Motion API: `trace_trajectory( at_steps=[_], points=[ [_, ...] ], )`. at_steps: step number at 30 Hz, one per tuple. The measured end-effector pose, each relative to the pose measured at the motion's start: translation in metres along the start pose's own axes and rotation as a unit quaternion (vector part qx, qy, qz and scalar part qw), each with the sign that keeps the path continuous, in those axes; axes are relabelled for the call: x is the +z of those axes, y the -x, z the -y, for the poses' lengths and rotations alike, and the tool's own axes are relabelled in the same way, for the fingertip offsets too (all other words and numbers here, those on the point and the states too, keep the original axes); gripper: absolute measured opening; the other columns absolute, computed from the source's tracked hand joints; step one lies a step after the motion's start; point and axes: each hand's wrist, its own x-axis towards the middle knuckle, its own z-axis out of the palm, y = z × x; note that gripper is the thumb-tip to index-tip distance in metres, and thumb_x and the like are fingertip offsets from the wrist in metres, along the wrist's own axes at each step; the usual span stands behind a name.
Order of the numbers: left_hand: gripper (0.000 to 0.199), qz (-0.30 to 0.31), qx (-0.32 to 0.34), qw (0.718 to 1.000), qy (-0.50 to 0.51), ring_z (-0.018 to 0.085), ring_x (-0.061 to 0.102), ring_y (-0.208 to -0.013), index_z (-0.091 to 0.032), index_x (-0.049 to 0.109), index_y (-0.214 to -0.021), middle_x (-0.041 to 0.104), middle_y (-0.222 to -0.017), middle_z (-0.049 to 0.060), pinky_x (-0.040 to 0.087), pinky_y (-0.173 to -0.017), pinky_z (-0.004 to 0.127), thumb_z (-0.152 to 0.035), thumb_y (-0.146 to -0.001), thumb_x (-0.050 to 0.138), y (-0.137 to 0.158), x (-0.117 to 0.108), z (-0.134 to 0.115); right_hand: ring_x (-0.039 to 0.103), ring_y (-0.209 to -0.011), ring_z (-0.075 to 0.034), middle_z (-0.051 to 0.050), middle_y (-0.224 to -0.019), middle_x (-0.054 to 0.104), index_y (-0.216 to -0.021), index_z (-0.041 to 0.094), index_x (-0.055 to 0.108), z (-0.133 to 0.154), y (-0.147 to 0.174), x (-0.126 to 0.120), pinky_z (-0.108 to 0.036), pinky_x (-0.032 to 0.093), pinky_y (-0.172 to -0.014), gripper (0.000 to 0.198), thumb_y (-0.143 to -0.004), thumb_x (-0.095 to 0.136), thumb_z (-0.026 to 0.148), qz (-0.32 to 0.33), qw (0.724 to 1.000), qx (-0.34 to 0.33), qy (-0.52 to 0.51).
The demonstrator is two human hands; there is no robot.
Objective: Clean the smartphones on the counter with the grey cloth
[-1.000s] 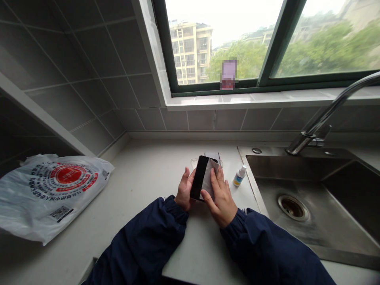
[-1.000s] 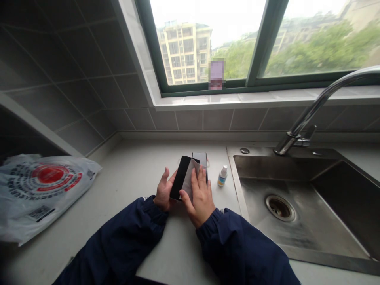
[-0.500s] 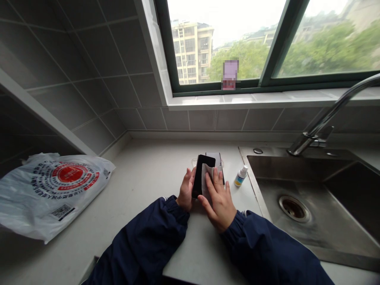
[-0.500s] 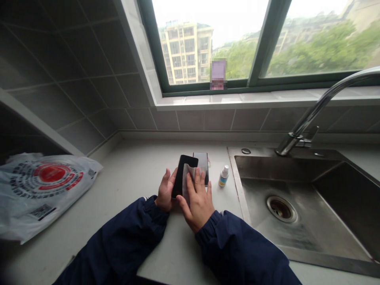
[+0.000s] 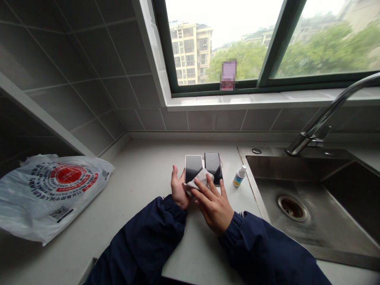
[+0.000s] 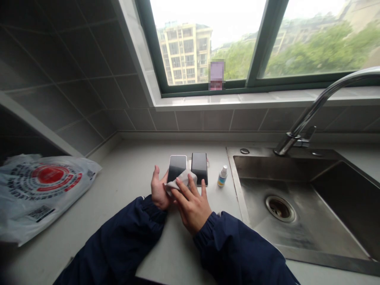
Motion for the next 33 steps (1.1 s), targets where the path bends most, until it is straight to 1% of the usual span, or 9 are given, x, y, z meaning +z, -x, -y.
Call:
trace_trajectory(
  at_steps=[2,5,12,17,20,23,25,29,33],
  points=[
    [0.079,0.017,-0.013,1.000,-0.001,0.036,0.066,-0.115,-0.015,0.053,-0.141,0.069,-0.123,0.018,0.048,-0.103,0.050,-0.073,-0.089,0.043,0.001,0.002,0.000,0.025,-0.151,-0.033,-0.004,-0.148,0.054,-0.132,0.032,0.064,-0.006,-0.002,0.000,-0.070,0.012,-0.118,0.037,-0.100,0.049,0.020,-0.040,0.999,0.000,0.005],
    [0.080,0.054,-0.032,0.998,-0.001,0.036,0.065,-0.116,-0.015,0.052,-0.142,0.068,-0.126,0.018,0.048,-0.103,0.049,-0.074,-0.089,0.040,0.001,0.003,0.001,0.033,-0.148,-0.032,-0.004,-0.143,0.060,-0.123,0.031,0.069,-0.016,-0.004,-0.002,-0.067,0.015,-0.118,0.028,-0.101,0.054,0.025,-0.075,0.997,-0.007,0.016],
    [0.081,0.067,-0.002,0.998,0.003,0.037,0.061,-0.121,-0.017,0.050,-0.145,0.065,-0.131,0.017,0.045,-0.105,0.052,-0.075,-0.089,0.039,-0.003,-0.003,-0.002,0.039,-0.145,-0.031,-0.004,-0.140,0.061,-0.123,0.028,0.069,-0.024,-0.010,-0.011,-0.062,0.023,-0.118,0.027,-0.101,0.053,0.029,-0.086,0.996,-0.025,0.016],
    [0.081,0.073,0.011,0.997,0.000,0.038,0.060,-0.123,-0.018,0.051,-0.144,0.065,-0.131,0.017,0.042,-0.107,0.054,-0.075,-0.087,0.042,-0.002,-0.003,0.000,0.023,-0.151,-0.035,-0.005,-0.155,0.044,-0.142,0.027,0.055,-0.017,-0.006,-0.005,-0.067,0.027,-0.114,0.041,-0.103,0.044,0.031,-0.038,0.998,0.049,-0.002],
    [0.079,0.058,0.011,0.998,0.008,0.038,0.059,-0.124,-0.019,0.051,-0.143,0.064,-0.132,0.016,0.041,-0.108,0.054,-0.074,-0.088,0.043,-0.001,-0.001,0.003,0.018,-0.153,-0.035,-0.007,-0.162,0.031,-0.154,0.026,0.039,-0.013,-0.002,0.004,-0.068,0.033,-0.112,0.052,-0.103,0.041,0.033,-0.005,0.995,0.086,-0.042],
    [0.076,0.036,0.014,0.999,0.015,0.038,0.060,-0.123,-0.018,0.053,-0.141,0.065,-0.130,0.016,0.042,-0.108,0.054,-0.073,-0.089,0.042,0.000,0.001,0.003,0.015,-0.153,-0.035,-0.010,-0.166,0.016,-0.160,0.024,0.020,-0.008,0.001,0.009,-0.067,0.035,-0.111,0.064,-0.102,0.042,0.034,0.019,0.993,0.095,-0.071],
    [0.076,0.032,0.022,0.999,0.015,0.038,0.061,-0.121,-0.017,0.054,-0.139,0.066,-0.128,0.017,0.042,-0.107,0.055,-0.073,-0.089,0.042,0.001,0.002,0.002,0.015,-0.153,-0.036,-0.011,-0.166,0.014,-0.161,0.023,0.016,-0.005,0.002,0.010,-0.067,0.035,-0.111,0.067,-0.101,0.044,0.034,0.022,0.993,0.090,-0.073],
    [0.082,0.015,0.042,0.999,0.007,0.038,0.063,-0.117,-0.011,0.055,-0.137,0.067,-0.123,0.021,0.044,-0.104,0.055,-0.075,-0.089,0.038,0.001,0.003,-0.001,0.017,-0.152,-0.038,-0.013,-0.164,0.022,-0.159,0.019,0.024,0.000,0.002,0.008,-0.068,0.036,-0.110,0.065,-0.100,0.046,0.030,0.003,0.997,0.068,-0.044],
    [0.082,-0.009,0.040,0.999,-0.003,0.039,0.064,-0.115,-0.006,0.056,-0.135,0.069,-0.118,0.023,0.045,-0.104,0.054,-0.072,-0.092,0.035,-0.002,0.001,-0.002,0.018,-0.152,-0.038,-0.010,-0.160,0.034,-0.150,0.017,0.043,-0.004,0.001,0.007,-0.068,0.036,-0.110,0.050,-0.101,0.042,0.022,-0.021,0.999,0.034,0.005]
  ],
)
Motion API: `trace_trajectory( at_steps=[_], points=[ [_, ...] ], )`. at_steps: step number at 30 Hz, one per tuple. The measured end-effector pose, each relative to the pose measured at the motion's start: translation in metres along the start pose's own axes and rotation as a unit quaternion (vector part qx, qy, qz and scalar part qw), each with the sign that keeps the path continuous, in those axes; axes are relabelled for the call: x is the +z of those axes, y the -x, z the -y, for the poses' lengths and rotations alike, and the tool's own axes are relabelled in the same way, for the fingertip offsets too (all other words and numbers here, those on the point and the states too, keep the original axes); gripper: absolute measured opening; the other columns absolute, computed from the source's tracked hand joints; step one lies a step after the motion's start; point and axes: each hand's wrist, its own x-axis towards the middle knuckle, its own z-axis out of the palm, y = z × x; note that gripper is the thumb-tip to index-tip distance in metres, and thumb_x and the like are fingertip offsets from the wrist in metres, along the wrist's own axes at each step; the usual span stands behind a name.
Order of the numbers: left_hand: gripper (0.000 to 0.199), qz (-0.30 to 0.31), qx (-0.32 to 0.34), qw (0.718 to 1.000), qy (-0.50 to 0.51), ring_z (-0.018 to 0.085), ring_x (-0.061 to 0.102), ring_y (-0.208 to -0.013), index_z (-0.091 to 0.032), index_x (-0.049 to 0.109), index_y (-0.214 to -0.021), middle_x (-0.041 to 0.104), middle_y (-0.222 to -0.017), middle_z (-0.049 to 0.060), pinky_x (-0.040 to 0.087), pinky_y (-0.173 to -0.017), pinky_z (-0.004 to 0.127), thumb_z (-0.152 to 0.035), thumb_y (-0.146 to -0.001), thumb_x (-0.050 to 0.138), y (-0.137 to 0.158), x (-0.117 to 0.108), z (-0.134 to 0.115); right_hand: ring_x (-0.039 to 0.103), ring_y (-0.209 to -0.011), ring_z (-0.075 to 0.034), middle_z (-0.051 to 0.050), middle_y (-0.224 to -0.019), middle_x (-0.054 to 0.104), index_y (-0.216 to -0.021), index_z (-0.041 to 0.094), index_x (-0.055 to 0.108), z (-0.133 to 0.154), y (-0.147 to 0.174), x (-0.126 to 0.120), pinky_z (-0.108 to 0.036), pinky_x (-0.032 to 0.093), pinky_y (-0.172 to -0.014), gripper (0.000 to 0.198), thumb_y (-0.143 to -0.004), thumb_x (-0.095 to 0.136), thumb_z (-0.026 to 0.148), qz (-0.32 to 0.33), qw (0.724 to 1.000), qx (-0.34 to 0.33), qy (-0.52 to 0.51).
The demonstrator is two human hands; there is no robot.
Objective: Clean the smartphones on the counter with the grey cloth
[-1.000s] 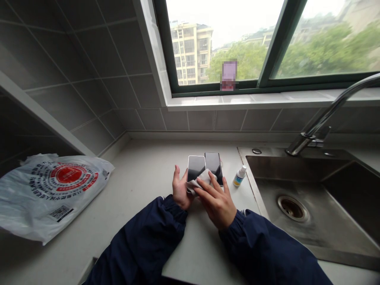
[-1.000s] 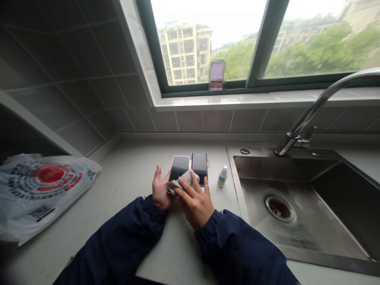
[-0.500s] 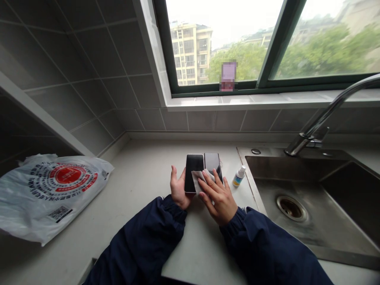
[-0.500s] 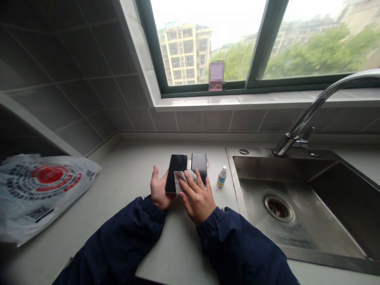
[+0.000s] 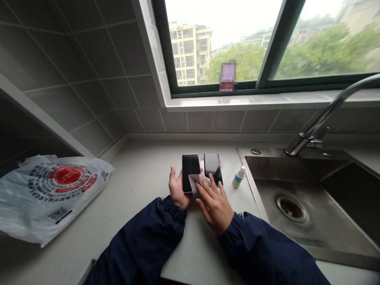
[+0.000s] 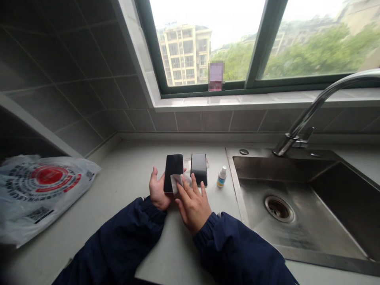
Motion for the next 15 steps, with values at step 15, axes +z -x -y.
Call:
trace_trajectory(
  at_steps=[15],
  points=[
    [0.092,0.081,-0.122,0.988,0.047,0.039,0.061,-0.123,-0.014,0.041,-0.151,0.064,-0.131,0.023,0.040,-0.109,0.056,-0.080,-0.087,0.032,0.006,-0.001,0.010,0.014,-0.153,-0.039,-0.008,-0.158,0.040,-0.144,0.018,0.052,-0.004,-0.005,-0.007,-0.068,0.025,-0.117,0.045,-0.101,0.046,0.025,0.010,0.994,-0.107,0.004]
  ],
)
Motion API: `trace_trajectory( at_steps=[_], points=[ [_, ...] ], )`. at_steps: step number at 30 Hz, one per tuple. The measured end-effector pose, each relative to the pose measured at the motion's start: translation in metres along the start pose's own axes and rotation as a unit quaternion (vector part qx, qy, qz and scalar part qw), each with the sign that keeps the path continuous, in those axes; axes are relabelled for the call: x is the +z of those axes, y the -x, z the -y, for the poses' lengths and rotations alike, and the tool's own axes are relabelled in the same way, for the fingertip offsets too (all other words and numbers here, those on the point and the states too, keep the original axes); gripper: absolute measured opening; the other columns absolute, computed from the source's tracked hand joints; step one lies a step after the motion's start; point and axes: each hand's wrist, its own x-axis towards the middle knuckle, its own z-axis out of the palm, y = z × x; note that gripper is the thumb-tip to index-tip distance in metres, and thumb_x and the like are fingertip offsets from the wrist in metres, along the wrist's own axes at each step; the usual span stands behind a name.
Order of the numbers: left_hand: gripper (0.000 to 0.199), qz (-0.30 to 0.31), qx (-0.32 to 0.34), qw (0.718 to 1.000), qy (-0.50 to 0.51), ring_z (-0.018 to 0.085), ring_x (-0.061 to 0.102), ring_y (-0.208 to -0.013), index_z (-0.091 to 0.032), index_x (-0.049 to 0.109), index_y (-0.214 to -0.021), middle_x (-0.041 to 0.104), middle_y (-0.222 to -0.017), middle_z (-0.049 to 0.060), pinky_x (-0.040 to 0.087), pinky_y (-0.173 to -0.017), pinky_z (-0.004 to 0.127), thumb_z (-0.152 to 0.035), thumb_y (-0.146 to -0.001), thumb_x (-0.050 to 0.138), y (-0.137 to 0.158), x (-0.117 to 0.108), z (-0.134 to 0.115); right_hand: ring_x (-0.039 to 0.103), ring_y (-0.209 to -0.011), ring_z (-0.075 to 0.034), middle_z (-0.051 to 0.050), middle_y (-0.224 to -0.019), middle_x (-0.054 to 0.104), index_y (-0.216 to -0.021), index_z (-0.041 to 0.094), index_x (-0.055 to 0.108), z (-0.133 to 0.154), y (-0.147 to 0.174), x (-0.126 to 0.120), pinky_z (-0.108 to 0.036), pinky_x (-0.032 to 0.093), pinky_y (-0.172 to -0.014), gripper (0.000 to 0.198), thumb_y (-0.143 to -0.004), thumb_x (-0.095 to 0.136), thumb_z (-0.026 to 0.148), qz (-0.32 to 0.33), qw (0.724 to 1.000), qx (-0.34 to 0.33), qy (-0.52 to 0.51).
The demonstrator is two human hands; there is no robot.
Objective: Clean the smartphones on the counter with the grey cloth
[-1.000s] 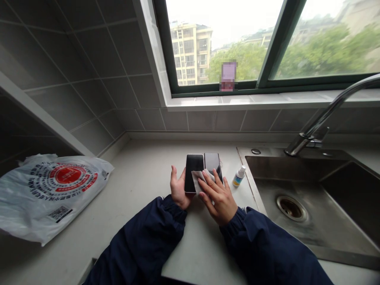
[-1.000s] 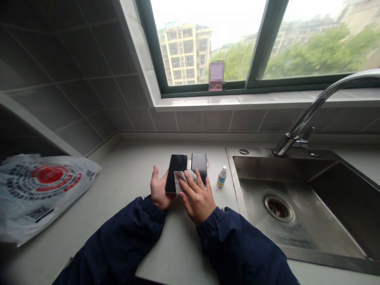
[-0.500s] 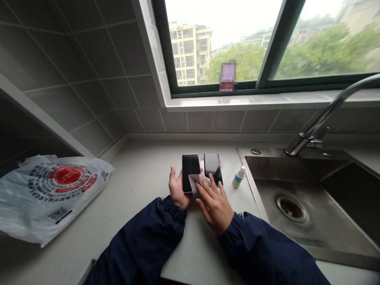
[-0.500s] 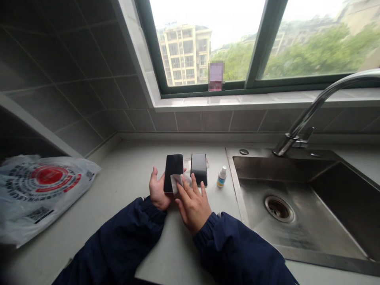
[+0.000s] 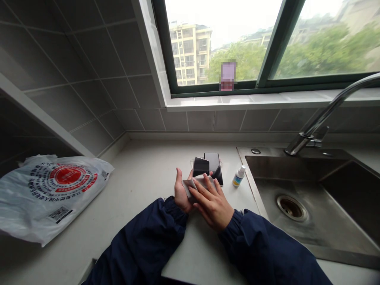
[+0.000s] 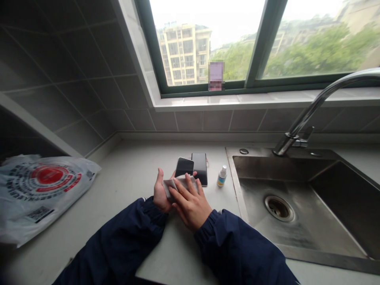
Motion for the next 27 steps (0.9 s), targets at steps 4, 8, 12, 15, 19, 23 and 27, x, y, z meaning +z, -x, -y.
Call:
trace_trajectory(
  at_steps=[4,8,12,15,19,23,27],
  points=[
    [0.094,0.003,-0.006,1.000,-0.005,0.040,0.059,-0.125,-0.012,0.041,-0.151,0.062,-0.134,0.024,0.040,-0.109,0.055,-0.080,-0.088,0.031,0.001,0.001,-0.002,0.014,-0.153,-0.039,-0.006,-0.159,0.038,-0.142,0.021,0.053,0.000,-0.001,-0.004,-0.067,0.024,-0.117,0.043,-0.100,0.047,0.026,0.000,1.000,0.013,-0.015],
    [0.094,0.013,-0.008,1.000,-0.007,0.040,0.059,-0.125,-0.015,0.040,-0.152,0.061,-0.136,0.023,0.040,-0.109,0.056,-0.081,-0.086,0.031,0.003,0.002,-0.003,0.014,-0.153,-0.038,-0.006,-0.161,0.035,-0.136,0.022,0.057,0.001,-0.002,-0.006,-0.067,0.026,-0.116,0.038,-0.099,0.048,0.026,0.013,0.999,0.007,-0.045],
    [0.091,0.010,-0.018,1.000,-0.005,0.039,0.060,-0.125,-0.022,0.034,-0.155,0.059,-0.139,0.021,0.039,-0.109,0.058,-0.082,-0.086,0.032,0.005,0.004,-0.006,0.016,-0.152,-0.038,-0.007,-0.160,0.036,-0.124,0.024,0.063,0.001,-0.002,-0.006,-0.067,0.024,-0.117,0.029,-0.099,0.049,0.026,0.016,0.998,-0.015,-0.060],
    [0.091,0.014,-0.027,0.999,-0.009,0.040,0.059,-0.126,-0.021,0.035,-0.155,0.058,-0.141,0.021,0.039,-0.109,0.059,-0.081,-0.086,0.032,0.005,0.004,-0.009,0.019,-0.152,-0.035,-0.006,-0.158,0.040,-0.115,0.023,0.066,0.000,-0.002,-0.005,-0.063,0.019,-0.121,0.023,-0.099,0.050,0.026,0.003,0.998,-0.033,-0.057],
    [0.093,0.028,-0.023,0.999,-0.019,0.040,0.057,-0.127,-0.019,0.036,-0.154,0.056,-0.142,0.022,0.037,-0.110,0.059,-0.081,-0.085,0.035,0.005,0.005,-0.012,0.024,-0.152,-0.033,-0.006,-0.155,0.046,-0.108,0.022,0.068,-0.003,-0.003,-0.005,-0.059,0.016,-0.123,0.018,-0.099,0.052,0.025,-0.025,0.997,-0.051,-0.053],
    [0.090,0.028,-0.025,0.999,-0.020,0.039,0.057,-0.128,-0.020,0.036,-0.154,0.056,-0.143,0.021,0.036,-0.111,0.058,-0.079,-0.087,0.036,0.006,0.008,-0.012,0.026,-0.151,-0.031,-0.005,-0.152,0.050,-0.103,0.023,0.070,-0.006,-0.004,-0.007,-0.057,0.017,-0.124,0.015,-0.097,0.056,0.026,-0.044,0.996,-0.059,-0.055],
    [0.090,0.031,-0.028,0.999,-0.017,0.040,0.056,-0.129,-0.016,0.038,-0.153,0.056,-0.142,0.023,0.037,-0.111,0.058,-0.078,-0.088,0.035,0.004,0.008,-0.012,0.028,-0.150,-0.030,-0.002,-0.146,0.056,-0.100,0.024,0.071,-0.011,-0.006,-0.009,-0.057,0.019,-0.123,0.015,-0.096,0.057,0.025,-0.053,0.994,-0.069,-0.066]
  ],
)
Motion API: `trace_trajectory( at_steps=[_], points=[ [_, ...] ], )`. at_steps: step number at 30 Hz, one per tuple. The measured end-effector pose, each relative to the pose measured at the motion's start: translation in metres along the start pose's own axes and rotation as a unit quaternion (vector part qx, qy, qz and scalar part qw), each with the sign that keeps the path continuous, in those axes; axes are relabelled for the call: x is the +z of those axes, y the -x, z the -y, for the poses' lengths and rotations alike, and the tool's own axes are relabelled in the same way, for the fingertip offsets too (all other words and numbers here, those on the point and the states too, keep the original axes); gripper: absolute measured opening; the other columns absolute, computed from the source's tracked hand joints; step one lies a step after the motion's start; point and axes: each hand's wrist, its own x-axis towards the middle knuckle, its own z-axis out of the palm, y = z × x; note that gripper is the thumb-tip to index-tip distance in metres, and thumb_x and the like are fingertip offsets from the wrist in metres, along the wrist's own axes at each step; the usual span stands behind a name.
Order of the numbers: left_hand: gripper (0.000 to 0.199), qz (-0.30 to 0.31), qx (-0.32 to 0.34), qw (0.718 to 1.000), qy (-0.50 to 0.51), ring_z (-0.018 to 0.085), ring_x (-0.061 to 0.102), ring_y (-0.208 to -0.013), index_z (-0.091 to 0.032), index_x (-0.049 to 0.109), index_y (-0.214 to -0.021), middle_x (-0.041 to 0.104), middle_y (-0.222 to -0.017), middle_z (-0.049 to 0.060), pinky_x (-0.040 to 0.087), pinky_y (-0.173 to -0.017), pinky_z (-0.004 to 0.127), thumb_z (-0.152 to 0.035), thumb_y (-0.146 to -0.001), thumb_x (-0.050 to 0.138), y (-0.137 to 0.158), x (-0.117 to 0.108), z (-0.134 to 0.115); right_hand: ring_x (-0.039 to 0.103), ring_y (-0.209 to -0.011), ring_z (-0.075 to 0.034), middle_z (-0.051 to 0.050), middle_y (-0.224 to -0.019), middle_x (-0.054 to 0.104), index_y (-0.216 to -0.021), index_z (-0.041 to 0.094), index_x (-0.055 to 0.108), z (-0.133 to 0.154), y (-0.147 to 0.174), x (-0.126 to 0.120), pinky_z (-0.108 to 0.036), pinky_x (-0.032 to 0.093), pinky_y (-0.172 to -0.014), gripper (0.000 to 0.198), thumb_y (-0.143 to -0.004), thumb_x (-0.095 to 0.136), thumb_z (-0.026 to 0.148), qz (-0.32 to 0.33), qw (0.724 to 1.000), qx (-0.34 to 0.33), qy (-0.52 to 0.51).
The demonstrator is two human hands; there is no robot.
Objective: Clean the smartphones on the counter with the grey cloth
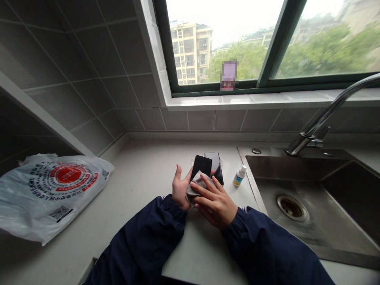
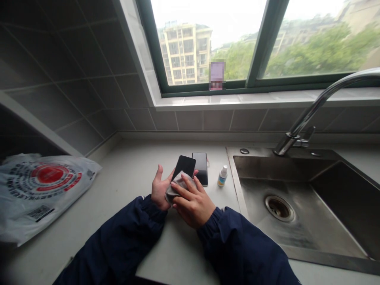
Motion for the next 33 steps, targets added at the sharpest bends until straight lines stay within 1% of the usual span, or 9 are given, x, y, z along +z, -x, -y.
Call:
trace_trajectory(
  at_steps=[4,7,9,12,17,21,23,29,33],
  points=[
    [0.087,0.015,0.016,1.000,0.000,0.041,0.055,-0.129,-0.016,0.039,-0.152,0.055,-0.144,0.023,0.037,-0.110,0.059,-0.076,-0.089,0.036,-0.003,-0.005,-0.003,0.032,-0.148,-0.030,-0.003,-0.141,0.061,-0.099,0.023,0.073,-0.005,-0.001,-0.005,-0.057,0.024,-0.122,0.018,-0.096,0.055,0.023,0.003,1.000,-0.006,-0.015],
    [0.087,0.022,0.025,0.999,0.000,0.043,0.053,-0.131,-0.017,0.037,-0.153,0.052,-0.146,0.023,0.036,-0.109,0.062,-0.075,-0.089,0.037,-0.003,-0.009,-0.007,0.036,-0.147,-0.030,-0.005,-0.137,0.065,-0.104,0.022,0.073,-0.008,-0.003,-0.012,-0.058,0.027,-0.121,0.020,-0.095,0.056,0.022,0.013,1.000,-0.010,-0.014],
    [0.087,0.022,0.028,0.999,-0.001,0.043,0.053,-0.131,-0.017,0.036,-0.154,0.051,-0.147,0.024,0.035,-0.109,0.063,-0.075,-0.089,0.038,-0.003,-0.010,-0.010,0.039,-0.145,-0.030,-0.007,-0.135,0.066,-0.107,0.022,0.072,-0.010,-0.004,-0.016,-0.058,0.027,-0.121,0.021,-0.094,0.056,0.022,0.009,1.000,-0.012,-0.015],
    [0.088,0.021,0.027,0.999,-0.006,0.044,0.053,-0.130,-0.015,0.036,-0.154,0.050,-0.148,0.025,0.035,-0.109,0.063,-0.074,-0.089,0.038,-0.003,-0.010,-0.012,0.042,-0.144,-0.030,-0.007,-0.133,0.067,-0.103,0.021,0.073,-0.012,-0.005,-0.020,-0.057,0.028,-0.121,0.020,-0.094,0.056,0.020,-0.004,1.000,-0.012,-0.024],
    [0.088,0.031,0.020,0.999,-0.025,0.042,0.056,-0.127,-0.014,0.035,-0.154,0.051,-0.147,0.026,0.038,-0.107,0.061,-0.074,-0.090,0.036,-0.003,-0.008,-0.013,0.042,-0.143,-0.030,-0.007,-0.132,0.068,-0.100,0.019,0.072,-0.014,-0.004,-0.021,-0.055,0.035,-0.118,0.019,-0.094,0.054,0.017,0.002,0.999,-0.021,-0.040],
    [0.089,0.033,0.019,0.999,-0.036,0.042,0.057,-0.127,-0.013,0.035,-0.154,0.051,-0.146,0.026,0.038,-0.108,0.060,-0.073,-0.090,0.037,-0.003,-0.006,-0.013,0.043,-0.142,-0.030,-0.007,-0.131,0.068,-0.107,0.018,0.072,-0.015,-0.003,-0.019,-0.055,0.035,-0.118,0.021,-0.095,0.054,0.018,-0.002,0.999,-0.024,-0.031],
    [0.087,0.029,0.026,0.999,-0.030,0.042,0.056,-0.128,-0.014,0.035,-0.154,0.052,-0.146,0.026,0.037,-0.108,0.061,-0.073,-0.090,0.039,-0.004,-0.006,-0.012,0.045,-0.142,-0.029,-0.007,-0.131,0.068,-0.108,0.018,0.072,-0.016,-0.003,-0.018,-0.055,0.034,-0.119,0.022,-0.095,0.054,0.017,-0.010,1.000,-0.017,-0.019],
    [0.080,0.016,0.043,0.999,-0.015,0.041,0.054,-0.130,-0.017,0.039,-0.153,0.054,-0.145,0.022,0.036,-0.110,0.061,-0.069,-0.092,0.040,-0.006,-0.006,-0.010,0.045,-0.141,-0.029,-0.008,-0.132,0.067,-0.096,0.019,0.072,-0.017,-0.001,-0.014,-0.054,0.037,-0.117,0.018,-0.095,0.055,0.016,-0.030,0.999,0.011,0.003],
    [0.080,0.017,0.041,0.999,-0.008,0.042,0.054,-0.130,-0.016,0.039,-0.153,0.054,-0.145,0.022,0.035,-0.111,0.061,-0.069,-0.092,0.040,-0.006,-0.008,-0.009,0.045,-0.141,-0.028,-0.009,-0.133,0.067,-0.092,0.019,0.071,-0.018,0.000,-0.013,-0.052,0.039,-0.116,0.018,-0.096,0.054,0.016,-0.029,0.999,0.015,0.008]
  ],
)
